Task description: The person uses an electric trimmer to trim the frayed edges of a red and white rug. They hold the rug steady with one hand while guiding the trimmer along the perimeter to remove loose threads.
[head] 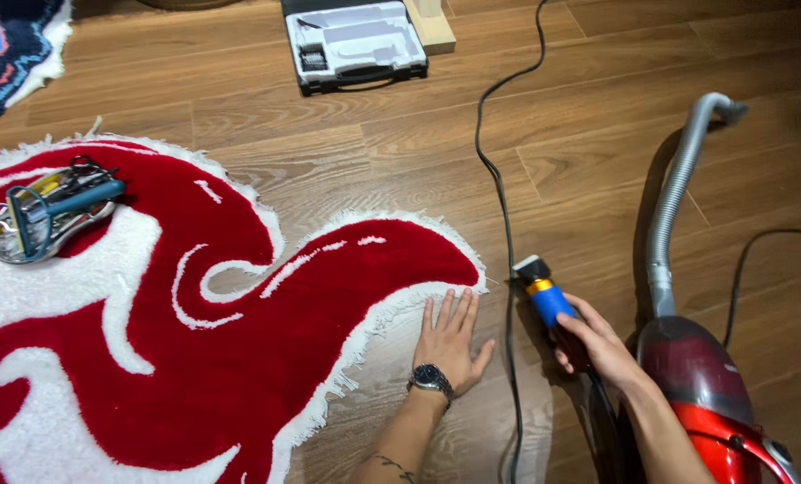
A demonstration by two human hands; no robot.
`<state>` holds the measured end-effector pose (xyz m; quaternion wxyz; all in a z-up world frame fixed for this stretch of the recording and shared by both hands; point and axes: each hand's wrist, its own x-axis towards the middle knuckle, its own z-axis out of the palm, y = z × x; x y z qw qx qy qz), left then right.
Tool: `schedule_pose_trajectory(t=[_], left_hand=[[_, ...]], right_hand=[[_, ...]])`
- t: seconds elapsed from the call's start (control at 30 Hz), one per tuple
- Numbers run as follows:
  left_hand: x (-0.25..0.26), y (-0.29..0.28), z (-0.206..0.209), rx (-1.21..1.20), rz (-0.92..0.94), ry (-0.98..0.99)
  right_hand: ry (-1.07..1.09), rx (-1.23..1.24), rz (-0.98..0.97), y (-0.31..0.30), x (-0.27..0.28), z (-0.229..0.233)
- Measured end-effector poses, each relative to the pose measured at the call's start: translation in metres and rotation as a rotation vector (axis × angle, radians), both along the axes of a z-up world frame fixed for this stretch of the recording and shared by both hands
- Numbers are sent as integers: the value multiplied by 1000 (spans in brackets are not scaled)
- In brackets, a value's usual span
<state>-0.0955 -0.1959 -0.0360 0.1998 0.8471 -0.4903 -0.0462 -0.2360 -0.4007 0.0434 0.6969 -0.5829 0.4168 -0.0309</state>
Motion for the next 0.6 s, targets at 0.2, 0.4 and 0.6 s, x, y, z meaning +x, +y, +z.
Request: schedule_pose_trajectory(t=[0.2, 0.4, 0.6], left_hand=[[5, 6, 42, 206, -80, 192], [5, 3, 35, 262, -83, 182], [4, 3, 23, 192, -73, 164]], right_hand=[[-55, -73, 139, 8, 7, 17], [37, -193, 256, 14, 6, 33], [13, -287, 355, 20, 9, 27]])
